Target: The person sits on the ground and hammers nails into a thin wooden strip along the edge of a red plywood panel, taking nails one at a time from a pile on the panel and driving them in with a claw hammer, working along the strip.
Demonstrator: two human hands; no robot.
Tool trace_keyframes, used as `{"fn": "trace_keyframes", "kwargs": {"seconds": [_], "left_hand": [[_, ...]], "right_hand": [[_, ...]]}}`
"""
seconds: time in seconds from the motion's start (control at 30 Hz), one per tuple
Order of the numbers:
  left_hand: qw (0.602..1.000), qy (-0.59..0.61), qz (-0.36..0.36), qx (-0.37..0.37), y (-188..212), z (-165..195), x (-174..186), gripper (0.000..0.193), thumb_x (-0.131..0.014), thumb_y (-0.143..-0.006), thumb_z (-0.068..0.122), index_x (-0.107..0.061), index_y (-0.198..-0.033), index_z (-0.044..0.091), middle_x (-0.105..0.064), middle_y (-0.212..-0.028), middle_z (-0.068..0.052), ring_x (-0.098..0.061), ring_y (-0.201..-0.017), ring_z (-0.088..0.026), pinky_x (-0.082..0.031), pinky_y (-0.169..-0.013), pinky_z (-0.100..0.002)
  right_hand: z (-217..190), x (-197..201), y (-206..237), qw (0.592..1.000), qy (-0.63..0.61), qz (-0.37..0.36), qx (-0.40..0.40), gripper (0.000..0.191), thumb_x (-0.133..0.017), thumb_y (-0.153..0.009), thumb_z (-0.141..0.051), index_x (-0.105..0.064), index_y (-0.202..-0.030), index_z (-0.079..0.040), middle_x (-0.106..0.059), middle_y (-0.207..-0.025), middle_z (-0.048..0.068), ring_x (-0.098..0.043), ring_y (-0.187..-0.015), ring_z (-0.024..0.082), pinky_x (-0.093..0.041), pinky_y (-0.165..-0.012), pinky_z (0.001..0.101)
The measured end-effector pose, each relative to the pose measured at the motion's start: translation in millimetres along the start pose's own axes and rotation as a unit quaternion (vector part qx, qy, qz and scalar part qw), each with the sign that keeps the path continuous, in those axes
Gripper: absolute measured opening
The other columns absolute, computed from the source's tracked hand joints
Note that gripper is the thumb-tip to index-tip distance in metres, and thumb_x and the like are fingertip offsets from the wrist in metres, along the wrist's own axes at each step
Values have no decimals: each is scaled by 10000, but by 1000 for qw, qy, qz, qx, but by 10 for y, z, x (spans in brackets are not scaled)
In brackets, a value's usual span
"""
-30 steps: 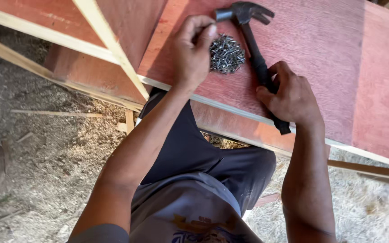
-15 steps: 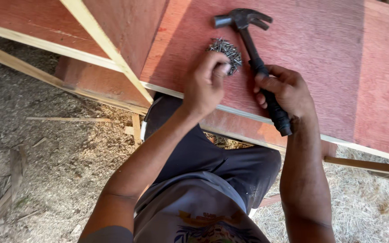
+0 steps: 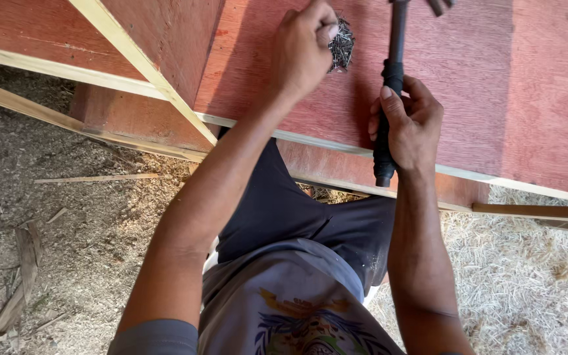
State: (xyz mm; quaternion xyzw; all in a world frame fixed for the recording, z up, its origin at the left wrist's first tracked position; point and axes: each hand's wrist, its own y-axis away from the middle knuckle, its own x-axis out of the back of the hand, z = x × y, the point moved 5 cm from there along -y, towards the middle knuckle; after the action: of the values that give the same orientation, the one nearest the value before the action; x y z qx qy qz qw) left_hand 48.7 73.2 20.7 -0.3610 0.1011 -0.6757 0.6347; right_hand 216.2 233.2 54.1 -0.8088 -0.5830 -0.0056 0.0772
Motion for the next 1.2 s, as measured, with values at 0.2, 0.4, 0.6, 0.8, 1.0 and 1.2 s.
{"fn": "trace_keyframes", "kwargs": {"seconds": [0.2,0.4,0.6,0.8,1.0,1.2], "left_hand": [[978,208,17,16,264,50,516,49,-731,-999,12,-701,-1006,50,-713,-895,1,-657,-801,-66,-559,-720,-242],[974,221,-9,51,671,210,1007,61,-741,-1020,-20,-714,-1053,23,-707,-956,-1,-652,-854,-66,-548,-782,-225],[975,190,63,92,1051,174,1505,130,-706,-1012,-67,-724,-1109,19,-736,-1037,-31,-672,-957,-88,-562,-875,-233],[994,49,39,91,1136,274,1456,80,-737,-986,-19,-728,-1042,37,-727,-991,-51,-688,-912,-139,-574,-826,-289],[996,-85,19,4,1236,447,1295,105,-807,-899,75,-718,-955,75,-750,-1100,-7,-578,-1079,-248,-410,-974,-419],[997,-73,-4,6,1226,400,1319,97,-798,-906,64,-716,-948,98,-753,-1118,20,-567,-1091,-234,-395,-998,-402]], "right_hand": [[-133,42,134,984,-118,-73,112,290,-618,-1169,-75,-414,-1369,-23,-630,-878,106,-595,-644,163,-494,-587,295],[-187,55,186,989,-138,-51,26,333,-614,-1098,-118,-434,-1372,-64,-605,-837,59,-497,-566,90,-382,-444,262],[-502,-55,391,988,6,-93,121,264,-618,-1183,-164,-451,-1348,-43,-529,-673,0,-532,-476,92,-403,-419,255],[-738,-224,518,896,393,-80,190,248,-769,-1011,-150,-628,-1182,-39,-641,-725,65,-644,-594,175,-510,-567,356],[-802,-381,585,862,466,-85,182,238,-843,-946,-244,-718,-1059,-76,-690,-711,82,-687,-579,205,-531,-547,362],[-964,-319,681,845,485,-70,214,187,-825,-1020,-231,-724,-1029,-73,-674,-701,63,-680,-597,182,-524,-563,340]]}}
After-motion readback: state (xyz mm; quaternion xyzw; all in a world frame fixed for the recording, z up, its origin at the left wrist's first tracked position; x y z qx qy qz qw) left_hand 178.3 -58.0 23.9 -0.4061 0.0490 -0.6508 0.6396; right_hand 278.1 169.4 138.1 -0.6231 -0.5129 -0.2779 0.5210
